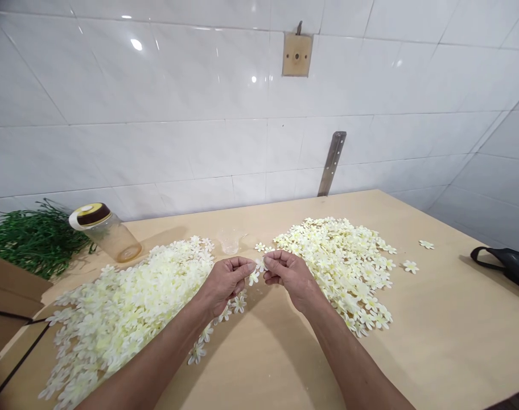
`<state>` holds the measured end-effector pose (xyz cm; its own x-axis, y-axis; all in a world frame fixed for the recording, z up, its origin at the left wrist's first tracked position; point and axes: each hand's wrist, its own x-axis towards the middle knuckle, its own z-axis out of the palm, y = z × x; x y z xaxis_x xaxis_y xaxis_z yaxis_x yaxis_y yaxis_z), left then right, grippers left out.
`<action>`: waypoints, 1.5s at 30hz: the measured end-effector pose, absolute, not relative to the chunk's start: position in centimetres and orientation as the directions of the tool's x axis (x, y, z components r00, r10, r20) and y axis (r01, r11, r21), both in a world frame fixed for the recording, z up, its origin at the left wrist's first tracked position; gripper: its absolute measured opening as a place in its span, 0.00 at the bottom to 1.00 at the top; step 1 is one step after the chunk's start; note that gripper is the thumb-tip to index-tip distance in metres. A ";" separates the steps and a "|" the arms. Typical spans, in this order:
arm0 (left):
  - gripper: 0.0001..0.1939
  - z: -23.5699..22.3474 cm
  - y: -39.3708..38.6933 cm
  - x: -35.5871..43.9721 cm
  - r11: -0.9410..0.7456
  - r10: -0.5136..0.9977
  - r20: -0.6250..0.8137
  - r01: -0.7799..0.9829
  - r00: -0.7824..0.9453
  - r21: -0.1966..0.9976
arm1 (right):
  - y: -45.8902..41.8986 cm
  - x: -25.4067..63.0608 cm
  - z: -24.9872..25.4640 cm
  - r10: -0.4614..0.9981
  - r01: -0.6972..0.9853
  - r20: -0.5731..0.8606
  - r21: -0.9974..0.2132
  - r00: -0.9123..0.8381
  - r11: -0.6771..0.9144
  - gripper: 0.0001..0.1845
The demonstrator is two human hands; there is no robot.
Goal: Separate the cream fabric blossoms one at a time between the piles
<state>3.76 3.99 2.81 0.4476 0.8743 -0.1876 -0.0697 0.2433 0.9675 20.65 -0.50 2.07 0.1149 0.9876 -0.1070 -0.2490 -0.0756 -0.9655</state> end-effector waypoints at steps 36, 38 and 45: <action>0.16 2.2 4.1 3.8 -0.006 0.983 0.010 -0.020 0.184 1.000 | -0.8 19.3 1.8 0.989 -0.101 -0.144 -0.985 0.035 -0.139 0.19; 0.16 2.3 4.1 3.8 -0.004 0.981 0.008 -0.021 0.195 1.000 | -0.8 19.3 1.8 0.989 -0.090 -0.145 -0.986 0.026 -0.142 0.20; 0.15 2.3 4.3 3.8 0.011 0.977 -0.007 -0.018 0.212 1.000 | -0.9 19.2 2.1 0.990 -0.101 -0.137 -0.986 0.037 -0.133 0.24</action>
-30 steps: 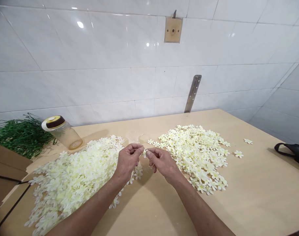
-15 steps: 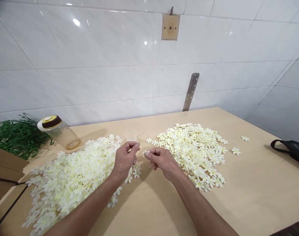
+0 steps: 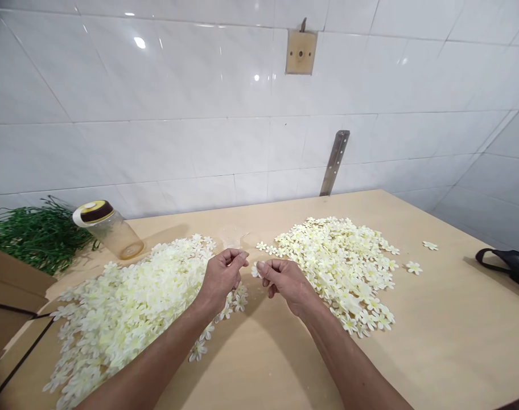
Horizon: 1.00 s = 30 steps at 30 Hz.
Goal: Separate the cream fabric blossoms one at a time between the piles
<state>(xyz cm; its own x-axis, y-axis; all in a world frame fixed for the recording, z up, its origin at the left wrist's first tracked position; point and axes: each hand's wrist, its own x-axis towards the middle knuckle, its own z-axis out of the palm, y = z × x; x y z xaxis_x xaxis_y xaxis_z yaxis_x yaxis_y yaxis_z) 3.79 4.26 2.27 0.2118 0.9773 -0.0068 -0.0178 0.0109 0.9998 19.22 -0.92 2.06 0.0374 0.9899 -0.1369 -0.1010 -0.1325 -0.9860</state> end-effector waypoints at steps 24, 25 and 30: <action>0.13 2.9 4.0 3.9 0.055 0.936 -0.091 0.115 0.340 0.992 | -0.6 19.3 2.1 0.973 -0.196 -0.182 -0.969 0.142 -0.152 0.23; 0.14 2.7 4.1 3.8 0.034 0.935 -0.077 0.128 0.346 0.991 | -0.6 19.3 2.0 0.973 -0.195 -0.182 -0.969 0.141 -0.153 0.23; 0.11 2.5 4.6 3.5 -0.077 0.939 -0.027 0.283 0.344 0.956 | -0.6 19.3 2.0 0.971 -0.195 -0.179 -0.970 0.156 -0.147 0.23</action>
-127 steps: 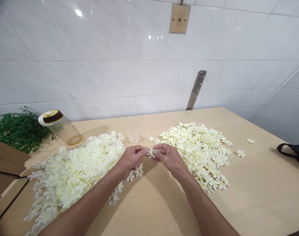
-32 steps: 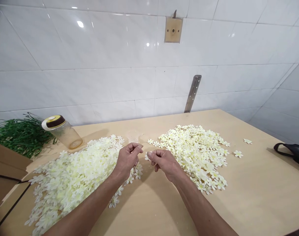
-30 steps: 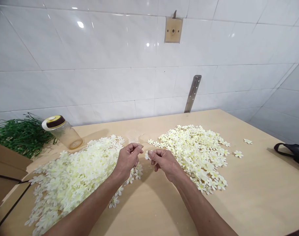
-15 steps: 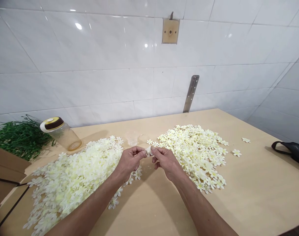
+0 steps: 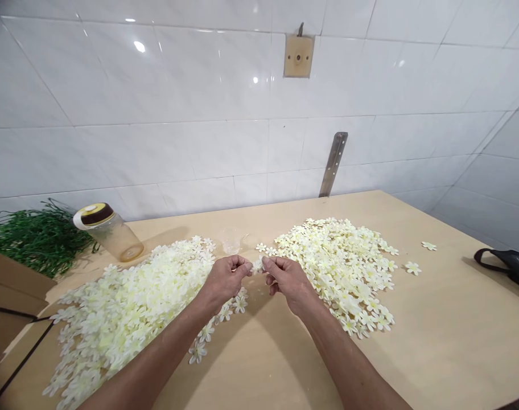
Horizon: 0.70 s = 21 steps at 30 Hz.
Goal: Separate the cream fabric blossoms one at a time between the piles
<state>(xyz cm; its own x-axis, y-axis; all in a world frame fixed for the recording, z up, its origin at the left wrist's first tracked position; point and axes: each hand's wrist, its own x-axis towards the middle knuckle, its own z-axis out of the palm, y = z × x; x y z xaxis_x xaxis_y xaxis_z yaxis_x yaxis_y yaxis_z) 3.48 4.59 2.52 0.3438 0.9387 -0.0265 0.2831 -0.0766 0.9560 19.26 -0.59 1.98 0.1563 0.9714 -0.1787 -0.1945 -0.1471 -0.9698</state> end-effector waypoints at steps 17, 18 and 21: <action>0.17 8.8 6.6 -1.7 -0.311 0.944 0.155 0.632 0.291 0.710 | -1.2 17.5 1.1 0.994 0.085 -0.104 -0.991 0.032 -0.106 0.26; 0.17 8.2 6.2 -0.8 -0.280 0.945 0.116 0.575 0.306 0.769 | -1.2 17.5 1.3 0.994 0.076 -0.099 -0.992 0.038 -0.102 0.24; 0.15 5.9 5.0 1.5 -0.182 0.956 0.059 0.420 0.288 0.889 | -1.5 17.3 1.8 0.993 0.005 -0.105 -0.995 -0.055 -0.105 0.23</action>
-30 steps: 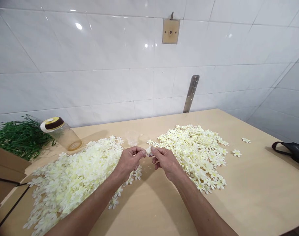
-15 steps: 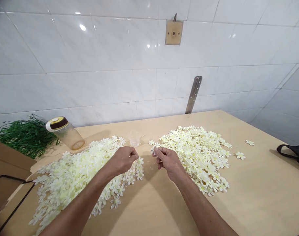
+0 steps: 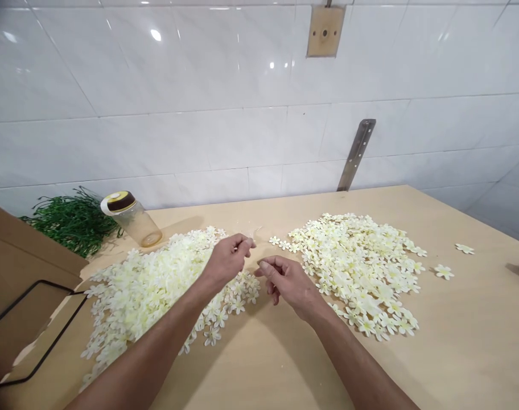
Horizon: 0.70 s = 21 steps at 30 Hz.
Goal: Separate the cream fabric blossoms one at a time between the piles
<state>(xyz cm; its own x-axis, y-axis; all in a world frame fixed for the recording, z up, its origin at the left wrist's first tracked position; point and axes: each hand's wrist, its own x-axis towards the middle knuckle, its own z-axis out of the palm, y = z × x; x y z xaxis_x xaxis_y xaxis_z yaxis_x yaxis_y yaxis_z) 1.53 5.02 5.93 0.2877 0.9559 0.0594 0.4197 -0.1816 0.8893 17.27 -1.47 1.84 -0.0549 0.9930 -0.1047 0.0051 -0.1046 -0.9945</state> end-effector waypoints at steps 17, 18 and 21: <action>0.15 2.2 3.9 3.6 -0.023 0.937 -0.042 0.179 0.347 0.984 | -0.8 17.9 1.0 0.975 -0.067 -0.171 -0.984 0.141 -0.163 0.22; 0.15 2.5 3.8 3.6 -0.049 0.938 -0.021 0.191 0.347 0.980 | -0.8 18.0 1.0 0.977 -0.069 -0.160 -0.986 0.138 -0.152 0.22; 0.14 3.1 3.5 3.4 -0.132 0.935 0.049 0.216 0.350 0.967 | -0.7 18.3 1.0 0.984 -0.085 -0.125 -0.990 0.126 -0.115 0.22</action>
